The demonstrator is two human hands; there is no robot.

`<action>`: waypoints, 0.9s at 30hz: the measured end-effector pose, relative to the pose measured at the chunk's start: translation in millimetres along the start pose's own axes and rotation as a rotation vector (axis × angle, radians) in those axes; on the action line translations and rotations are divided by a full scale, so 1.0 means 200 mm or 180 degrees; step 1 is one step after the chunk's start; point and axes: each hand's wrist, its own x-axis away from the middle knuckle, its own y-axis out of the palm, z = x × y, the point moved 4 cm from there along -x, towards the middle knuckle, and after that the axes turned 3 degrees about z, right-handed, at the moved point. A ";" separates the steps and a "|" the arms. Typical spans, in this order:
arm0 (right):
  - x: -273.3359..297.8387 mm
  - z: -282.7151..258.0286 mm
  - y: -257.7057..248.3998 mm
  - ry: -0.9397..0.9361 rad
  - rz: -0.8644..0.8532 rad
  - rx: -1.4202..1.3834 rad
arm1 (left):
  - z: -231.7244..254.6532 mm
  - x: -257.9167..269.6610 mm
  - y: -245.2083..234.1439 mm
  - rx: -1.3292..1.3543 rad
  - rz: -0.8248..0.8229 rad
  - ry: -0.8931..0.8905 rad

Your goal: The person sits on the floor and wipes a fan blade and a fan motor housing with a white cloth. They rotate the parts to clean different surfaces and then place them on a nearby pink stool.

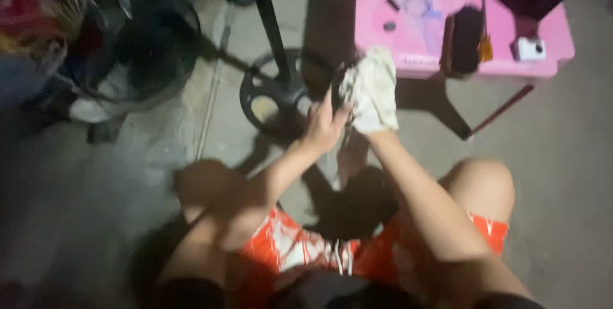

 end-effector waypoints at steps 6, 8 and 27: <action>0.02 0.04 0.01 0.0374 -0.0316 0.0137 | 0.04 -0.07 -0.03 -0.0259 -0.0271 -0.0960; -0.02 0.04 0.01 0.0038 -0.0192 0.0009 | 0.00 -0.10 -0.07 -0.0844 -0.0511 -0.1813; 0.02 0.29 0.10 0.1717 0.0048 -0.4717 | -0.23 -0.16 -0.28 0.0934 0.0261 -0.1257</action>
